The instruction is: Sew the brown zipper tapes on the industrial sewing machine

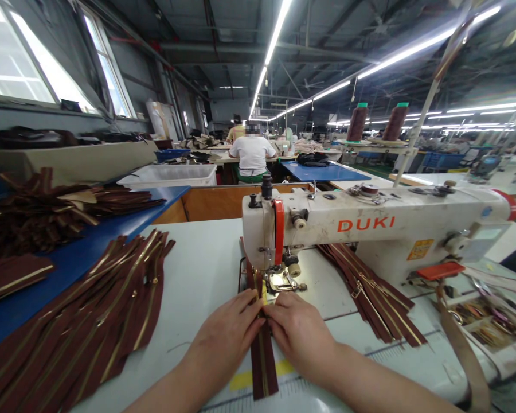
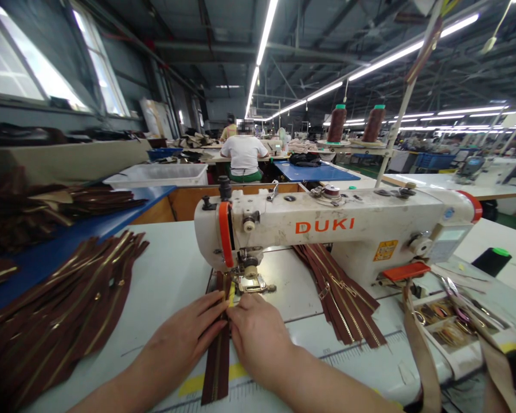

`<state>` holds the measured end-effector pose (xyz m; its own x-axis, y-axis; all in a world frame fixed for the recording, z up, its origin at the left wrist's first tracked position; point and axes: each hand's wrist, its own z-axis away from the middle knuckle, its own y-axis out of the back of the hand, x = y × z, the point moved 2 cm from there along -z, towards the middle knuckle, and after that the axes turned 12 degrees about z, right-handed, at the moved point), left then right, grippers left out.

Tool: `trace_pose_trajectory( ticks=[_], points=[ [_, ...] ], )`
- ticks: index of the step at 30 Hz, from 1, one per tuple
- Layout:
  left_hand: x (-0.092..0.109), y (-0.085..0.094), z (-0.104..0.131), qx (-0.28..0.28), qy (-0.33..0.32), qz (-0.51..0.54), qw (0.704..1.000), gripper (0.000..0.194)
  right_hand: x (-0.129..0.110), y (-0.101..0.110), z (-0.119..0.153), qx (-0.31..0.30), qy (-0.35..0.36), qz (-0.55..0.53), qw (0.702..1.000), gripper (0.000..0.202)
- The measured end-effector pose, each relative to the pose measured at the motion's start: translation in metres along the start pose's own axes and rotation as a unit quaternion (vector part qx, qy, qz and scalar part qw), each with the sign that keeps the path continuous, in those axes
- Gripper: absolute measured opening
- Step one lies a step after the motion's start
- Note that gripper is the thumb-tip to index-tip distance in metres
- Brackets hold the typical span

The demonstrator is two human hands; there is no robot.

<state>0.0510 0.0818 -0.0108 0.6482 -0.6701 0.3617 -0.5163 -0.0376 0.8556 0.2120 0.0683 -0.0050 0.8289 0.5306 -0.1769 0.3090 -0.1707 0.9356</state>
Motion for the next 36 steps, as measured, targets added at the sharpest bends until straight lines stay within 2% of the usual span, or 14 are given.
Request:
trace_pose_trajectory(
  ticks=[10,14,17,20,22,24,29,36],
  points=[
    [0.003,0.001,0.006,0.017,-0.033,-0.065,0.997,0.030,-0.006,0.001,-0.002,0.004,0.056,0.100,0.993,0.010],
    [0.005,0.004,0.002,0.008,-0.046,-0.091,0.995,0.028,-0.002,0.005,-0.002,0.012,0.089,0.097,0.991,0.010],
    [0.005,0.006,-0.006,-0.006,-0.064,-0.094,0.994,0.029,0.016,0.013,-0.005,0.028,0.082,0.033,0.996,0.015],
    [0.004,0.006,-0.011,-0.011,-0.084,-0.090,0.992,0.029,0.047,0.018,-0.019,0.050,0.000,-0.065,0.997,0.019],
    [0.002,0.005,-0.012,-0.008,-0.083,-0.091,0.992,0.029,0.064,0.013,-0.032,0.052,-0.055,-0.101,0.992,0.013],
    [0.000,0.003,-0.012,-0.008,-0.078,-0.093,0.993,0.030,0.073,0.005,-0.047,0.047,-0.074,-0.124,0.988,0.008],
    [-0.003,0.000,-0.009,-0.010,-0.078,-0.093,0.993,0.031,0.069,-0.012,-0.072,0.010,-0.013,-0.215,0.976,0.011],
    [-0.004,-0.002,-0.009,-0.003,-0.085,-0.090,0.992,0.033,0.068,-0.013,-0.082,-0.001,0.050,-0.295,0.954,0.017]
  ],
)
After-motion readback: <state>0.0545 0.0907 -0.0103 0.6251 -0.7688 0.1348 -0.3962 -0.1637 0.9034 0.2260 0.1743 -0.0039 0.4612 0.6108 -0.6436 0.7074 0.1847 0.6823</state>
